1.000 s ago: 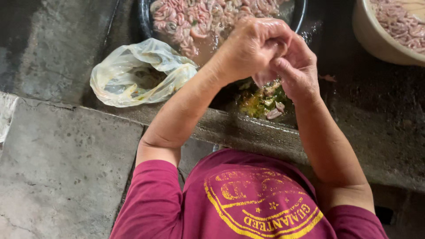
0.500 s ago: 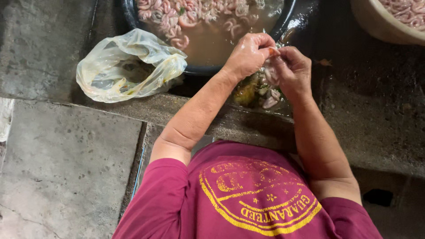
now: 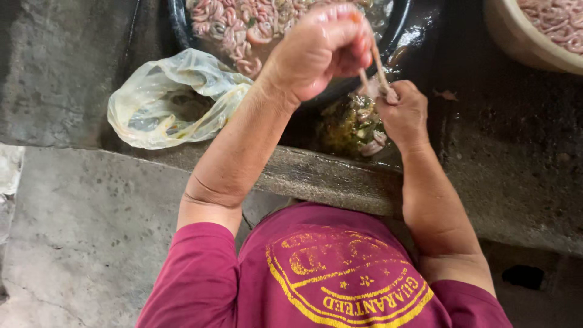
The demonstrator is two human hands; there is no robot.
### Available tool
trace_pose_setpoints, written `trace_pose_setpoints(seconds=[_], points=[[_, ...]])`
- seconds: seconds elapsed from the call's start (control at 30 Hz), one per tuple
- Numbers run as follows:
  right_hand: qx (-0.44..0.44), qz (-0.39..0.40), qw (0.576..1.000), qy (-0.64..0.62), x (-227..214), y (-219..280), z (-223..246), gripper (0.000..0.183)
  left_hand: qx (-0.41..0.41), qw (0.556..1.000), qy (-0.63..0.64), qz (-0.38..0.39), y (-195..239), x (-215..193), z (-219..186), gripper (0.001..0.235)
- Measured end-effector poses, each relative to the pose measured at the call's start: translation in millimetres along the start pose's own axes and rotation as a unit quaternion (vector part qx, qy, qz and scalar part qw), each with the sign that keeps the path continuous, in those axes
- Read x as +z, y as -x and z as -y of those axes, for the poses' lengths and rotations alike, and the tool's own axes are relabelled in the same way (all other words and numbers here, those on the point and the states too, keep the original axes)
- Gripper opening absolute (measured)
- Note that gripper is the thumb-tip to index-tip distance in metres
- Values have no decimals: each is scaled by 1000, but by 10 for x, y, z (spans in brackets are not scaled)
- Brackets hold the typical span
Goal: The person cleans and separates pieces of raw meat by hand in a large black basin filled with water. They repeatedly pick up the meat, rinse it, and place it into a white bowl on the right side of the frame.
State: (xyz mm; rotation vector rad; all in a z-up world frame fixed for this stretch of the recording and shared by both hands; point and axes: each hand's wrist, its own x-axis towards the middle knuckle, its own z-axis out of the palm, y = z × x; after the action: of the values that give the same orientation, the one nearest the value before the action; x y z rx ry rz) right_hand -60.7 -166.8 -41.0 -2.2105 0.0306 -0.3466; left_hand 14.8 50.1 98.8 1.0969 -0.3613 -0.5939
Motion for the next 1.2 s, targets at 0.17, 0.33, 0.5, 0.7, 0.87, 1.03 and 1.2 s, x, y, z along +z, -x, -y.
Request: trace_pose_setpoints(seconds=[0.17, 0.33, 0.5, 0.7, 0.87, 1.03, 1.2], points=[[-126, -19, 989, -75, -214, 23, 258, 29, -38, 999, -20, 20, -232, 313, 174, 9], [2, 166, 853, -495, -271, 154, 348, 36, -43, 998, 32, 19, -428, 409, 457, 18], [-61, 268, 923, -270, -107, 134, 154, 18, -48, 990, 129, -24, -420, 213, 305, 16], [-60, 205, 930, -300, -167, 103, 101, 16, 151, 910, -373, -102, -323, -16, 121, 28], [-105, 64, 974, -191, -484, 2, 24, 24, 19, 920, -387, 66, -261, 281, 772, 56], [1, 134, 954, -270, -514, -48, -144, 23, 76, 904, -417, -47, -274, 129, 1027, 17], [39, 232, 901, -364, -501, -78, -344, 15, 291, 949, 118, 28, -197, -406, 714, 12]])
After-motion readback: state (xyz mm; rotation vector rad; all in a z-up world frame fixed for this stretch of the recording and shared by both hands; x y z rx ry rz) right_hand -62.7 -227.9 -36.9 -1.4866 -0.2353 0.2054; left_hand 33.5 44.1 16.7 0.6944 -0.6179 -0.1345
